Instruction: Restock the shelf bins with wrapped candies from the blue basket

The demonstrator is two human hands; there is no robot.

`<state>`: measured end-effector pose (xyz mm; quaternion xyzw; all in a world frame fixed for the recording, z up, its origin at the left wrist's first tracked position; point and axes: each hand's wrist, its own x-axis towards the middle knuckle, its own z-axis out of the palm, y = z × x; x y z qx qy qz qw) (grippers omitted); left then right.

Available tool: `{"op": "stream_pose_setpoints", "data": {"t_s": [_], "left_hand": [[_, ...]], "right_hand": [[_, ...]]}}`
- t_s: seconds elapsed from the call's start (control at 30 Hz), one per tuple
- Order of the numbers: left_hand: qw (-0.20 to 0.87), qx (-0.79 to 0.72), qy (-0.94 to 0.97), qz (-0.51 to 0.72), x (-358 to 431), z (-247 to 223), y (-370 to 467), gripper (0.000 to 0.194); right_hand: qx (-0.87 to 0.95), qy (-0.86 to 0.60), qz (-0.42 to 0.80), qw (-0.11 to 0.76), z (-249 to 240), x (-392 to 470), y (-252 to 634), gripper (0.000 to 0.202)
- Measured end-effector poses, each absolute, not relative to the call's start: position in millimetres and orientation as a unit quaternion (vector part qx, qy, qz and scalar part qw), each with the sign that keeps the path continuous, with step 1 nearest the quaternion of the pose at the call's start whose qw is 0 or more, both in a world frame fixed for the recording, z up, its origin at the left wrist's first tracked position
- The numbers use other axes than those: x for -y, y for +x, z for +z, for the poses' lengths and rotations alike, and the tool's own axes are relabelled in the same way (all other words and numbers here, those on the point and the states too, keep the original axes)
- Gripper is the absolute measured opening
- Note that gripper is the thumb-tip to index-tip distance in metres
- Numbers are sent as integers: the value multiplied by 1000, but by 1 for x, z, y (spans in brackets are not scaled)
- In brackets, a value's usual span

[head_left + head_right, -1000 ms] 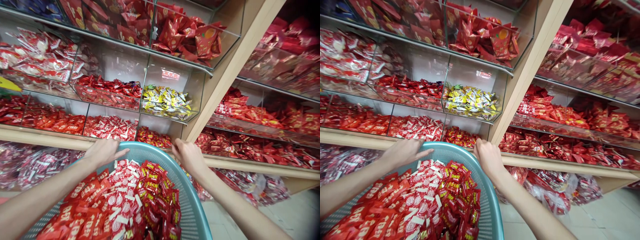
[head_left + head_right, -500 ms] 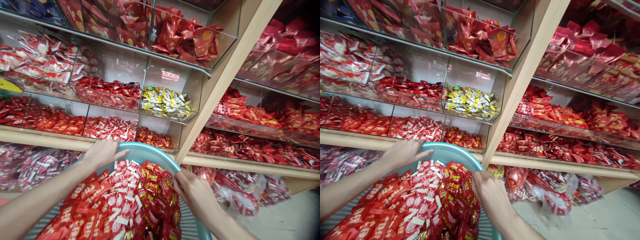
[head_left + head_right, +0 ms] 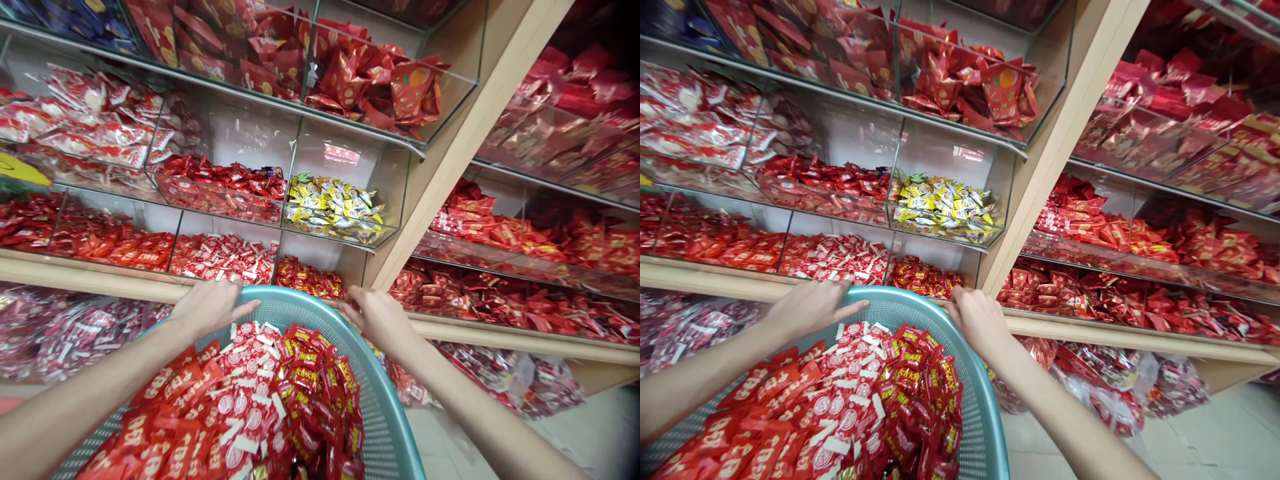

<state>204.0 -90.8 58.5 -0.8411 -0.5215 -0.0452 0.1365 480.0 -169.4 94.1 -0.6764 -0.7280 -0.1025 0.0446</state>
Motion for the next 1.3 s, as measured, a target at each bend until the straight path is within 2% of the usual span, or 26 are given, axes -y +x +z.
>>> {"op": "stream_pose_setpoints", "data": {"t_s": [0.27,0.47,0.6,1.3], "left_hand": [[129,524,-841,-48,91,58,202,61],[135,524,-840,-49,91,58,201,63],[132,526,-839,-44,90,57,202,62],[127,523,-842,-46,90,58,202,63]], "right_hand": [[687,-726,-14,4,75,69,476,21],[636,-770,53,-18,57,39,474,50],[621,-779,81,-15,50,32,481,60],[596,-801,61,3,45,34,465,46]]}}
